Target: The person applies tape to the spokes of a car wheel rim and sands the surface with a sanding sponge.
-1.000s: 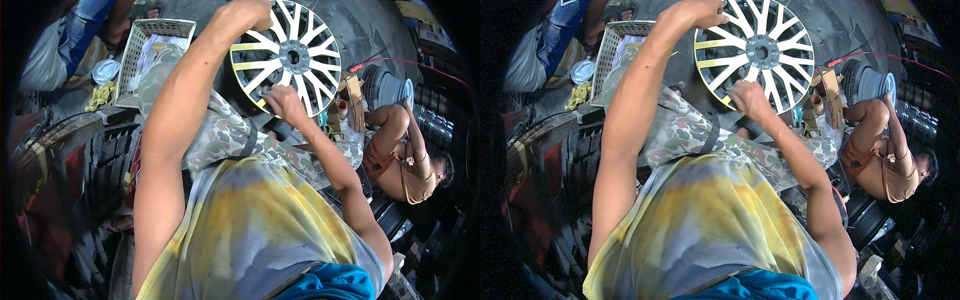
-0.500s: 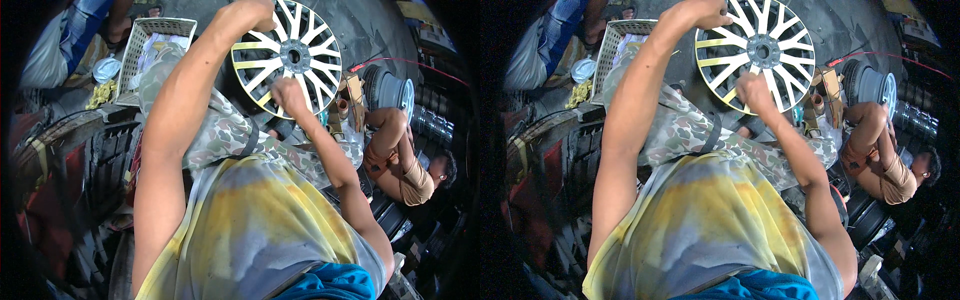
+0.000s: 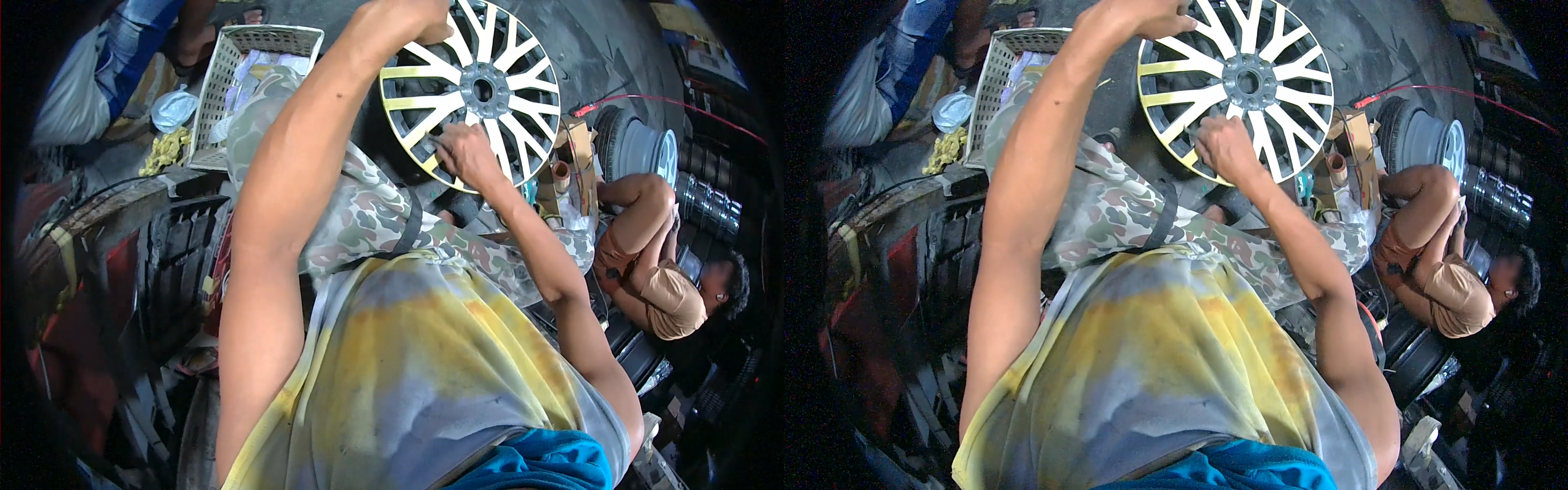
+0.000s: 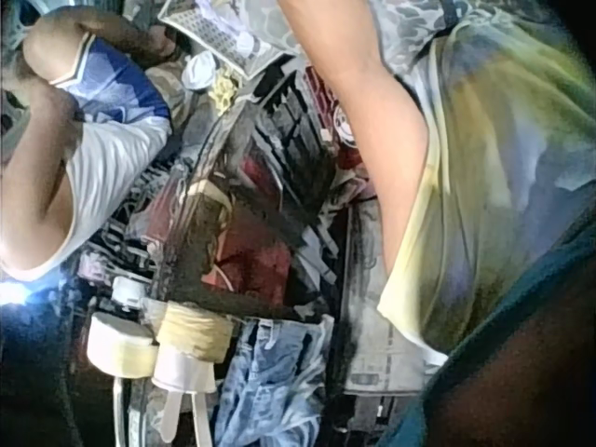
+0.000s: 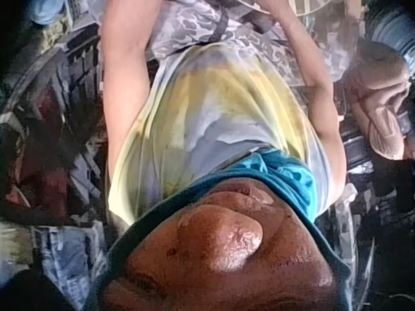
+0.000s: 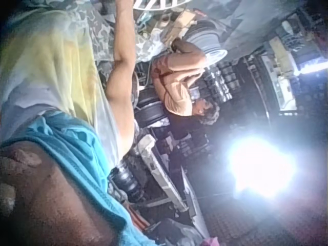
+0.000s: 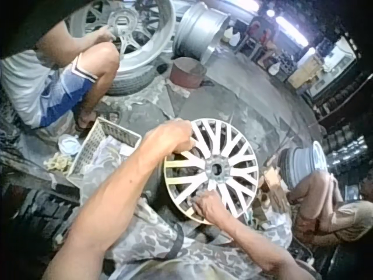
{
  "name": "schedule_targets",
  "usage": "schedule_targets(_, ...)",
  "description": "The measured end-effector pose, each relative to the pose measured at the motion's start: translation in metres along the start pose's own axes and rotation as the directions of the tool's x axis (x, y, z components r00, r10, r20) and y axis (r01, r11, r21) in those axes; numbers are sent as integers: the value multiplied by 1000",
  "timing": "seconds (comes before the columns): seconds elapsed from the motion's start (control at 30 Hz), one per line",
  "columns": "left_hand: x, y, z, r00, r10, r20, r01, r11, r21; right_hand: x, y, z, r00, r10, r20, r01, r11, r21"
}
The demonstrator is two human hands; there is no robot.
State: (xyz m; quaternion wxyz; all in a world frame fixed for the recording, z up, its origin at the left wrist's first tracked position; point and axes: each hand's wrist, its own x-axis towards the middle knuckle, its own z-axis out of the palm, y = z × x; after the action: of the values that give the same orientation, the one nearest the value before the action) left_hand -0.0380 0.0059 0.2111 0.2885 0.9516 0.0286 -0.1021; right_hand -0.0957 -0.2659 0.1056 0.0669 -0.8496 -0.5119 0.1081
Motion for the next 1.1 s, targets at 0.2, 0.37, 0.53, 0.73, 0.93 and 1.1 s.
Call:
schedule_targets(0.2,4,-9,6,999,39,8,-39,999,17,-3,-8,3,999,27,35,-29,998,61)
schedule_targets(0.37,11,-13,11,987,164,1,-164,986,11,-20,-23,10,997,-15,77,4,990,142)
schedule_targets(0.53,12,-12,12,997,78,3,-78,997,20,-3,60,-6,999,49,-23,-49,999,7)
schedule_targets(0.73,13,-27,25,975,208,-78,-203,977,67,-9,39,-10,999,8,39,-11,995,98)
schedule_targets(0.93,20,-22,23,984,178,20,-179,977,114,-3,87,7,977,67,-204,-44,992,116)
schedule_targets(1.1,11,-19,13,993,113,18,-114,988,101,-22,62,-3,987,66,-150,-43,987,153)
